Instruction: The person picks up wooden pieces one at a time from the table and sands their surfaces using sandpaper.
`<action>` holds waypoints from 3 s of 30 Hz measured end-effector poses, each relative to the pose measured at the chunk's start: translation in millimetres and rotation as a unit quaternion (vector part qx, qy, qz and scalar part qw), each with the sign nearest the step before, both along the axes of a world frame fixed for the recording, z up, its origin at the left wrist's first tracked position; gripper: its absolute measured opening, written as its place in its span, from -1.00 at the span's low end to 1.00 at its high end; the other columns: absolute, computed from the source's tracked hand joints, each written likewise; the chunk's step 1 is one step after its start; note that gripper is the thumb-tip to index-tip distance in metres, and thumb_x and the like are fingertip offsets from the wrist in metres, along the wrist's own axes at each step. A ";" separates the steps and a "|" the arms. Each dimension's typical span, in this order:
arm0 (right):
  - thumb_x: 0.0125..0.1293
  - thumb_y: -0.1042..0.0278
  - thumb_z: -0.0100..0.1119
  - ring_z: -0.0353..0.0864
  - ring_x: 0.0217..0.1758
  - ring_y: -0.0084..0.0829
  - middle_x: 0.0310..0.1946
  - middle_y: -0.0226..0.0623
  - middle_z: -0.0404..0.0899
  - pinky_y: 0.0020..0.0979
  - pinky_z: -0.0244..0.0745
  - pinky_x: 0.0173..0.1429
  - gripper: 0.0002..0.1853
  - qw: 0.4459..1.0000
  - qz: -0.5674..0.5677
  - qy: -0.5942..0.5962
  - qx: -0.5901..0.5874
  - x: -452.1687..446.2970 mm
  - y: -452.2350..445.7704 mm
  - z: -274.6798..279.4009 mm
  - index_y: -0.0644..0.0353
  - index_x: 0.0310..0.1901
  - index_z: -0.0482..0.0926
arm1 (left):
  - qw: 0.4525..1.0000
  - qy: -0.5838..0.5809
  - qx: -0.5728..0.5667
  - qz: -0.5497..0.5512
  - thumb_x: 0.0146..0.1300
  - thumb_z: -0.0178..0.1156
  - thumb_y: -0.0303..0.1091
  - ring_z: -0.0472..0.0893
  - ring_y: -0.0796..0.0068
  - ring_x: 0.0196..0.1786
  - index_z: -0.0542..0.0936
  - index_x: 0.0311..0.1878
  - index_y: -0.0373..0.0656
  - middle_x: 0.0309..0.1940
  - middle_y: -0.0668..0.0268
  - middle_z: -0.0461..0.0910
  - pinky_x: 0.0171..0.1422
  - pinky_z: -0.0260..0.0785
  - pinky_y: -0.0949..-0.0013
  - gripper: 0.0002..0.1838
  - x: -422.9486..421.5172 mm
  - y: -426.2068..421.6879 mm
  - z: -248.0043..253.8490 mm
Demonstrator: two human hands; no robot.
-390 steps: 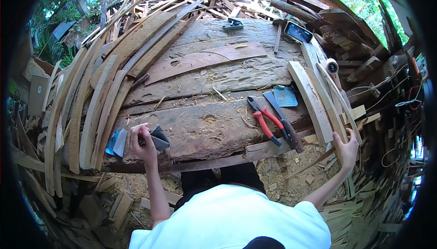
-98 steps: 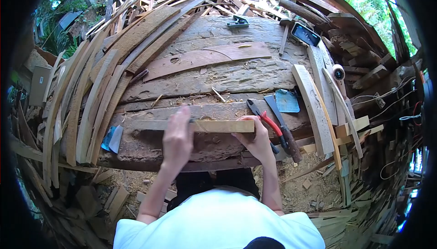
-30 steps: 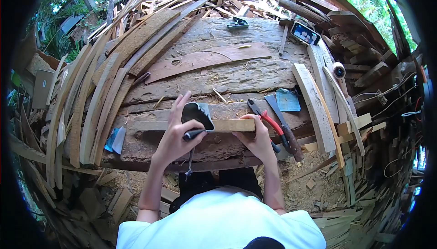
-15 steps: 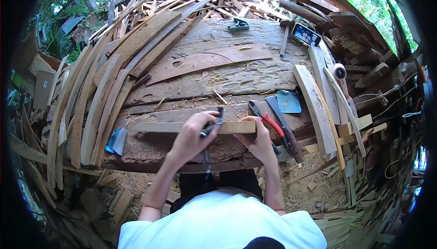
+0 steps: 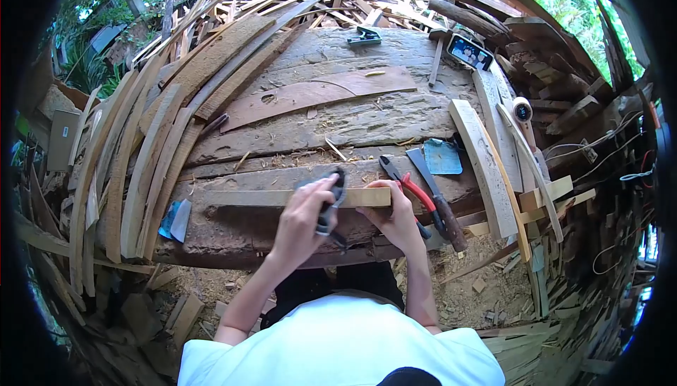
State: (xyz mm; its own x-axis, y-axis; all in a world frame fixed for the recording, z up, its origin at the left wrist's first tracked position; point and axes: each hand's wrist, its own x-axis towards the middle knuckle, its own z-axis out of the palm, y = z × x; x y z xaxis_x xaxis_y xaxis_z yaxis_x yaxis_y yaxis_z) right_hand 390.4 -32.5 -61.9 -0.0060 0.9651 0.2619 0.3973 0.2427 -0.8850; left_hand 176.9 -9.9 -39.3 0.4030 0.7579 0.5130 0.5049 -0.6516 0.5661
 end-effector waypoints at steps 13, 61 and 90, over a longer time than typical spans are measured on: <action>0.09 0.53 0.49 0.65 -0.06 -0.22 -0.13 -0.12 0.61 -0.29 0.52 0.05 -0.50 1.000 0.000 -0.025 0.020 0.0 0.1 1.6 0.24 0.05 0.47 | 0.994 -0.091 -0.051 -0.029 0.17 0.30 -0.60 0.49 -0.08 0.34 0.49 -0.05 -0.24 0.23 -0.07 0.53 0.45 0.34 0.01 -0.71 7.8 -12.9 -0.6; 0.13 0.43 0.46 0.62 0.06 -0.10 -0.06 -0.06 0.60 -0.23 0.50 0.13 -0.46 0.999 0.024 0.020 -0.015 14.2 -2.1 -22.4 0.28 0.12 0.43 | 0.988 -0.063 -0.094 -0.109 -0.12 0.18 -0.88 0.36 0.04 0.46 0.52 0.28 -0.12 0.41 0.04 0.38 0.54 0.27 0.09 -0.22 54.5 -16.2 3.9; 0.03 0.63 0.29 0.63 0.03 -0.06 -0.09 0.04 0.58 -0.22 0.51 0.11 -0.47 0.999 0.009 0.042 0.027 11.4 0.9 -34.1 0.35 0.11 0.43 | 0.993 -0.067 -0.007 -0.095 -0.17 0.20 -0.82 0.40 0.08 0.44 0.58 0.20 -0.14 0.33 0.10 0.49 0.47 0.30 0.06 -0.28 65.2 -13.2 -3.5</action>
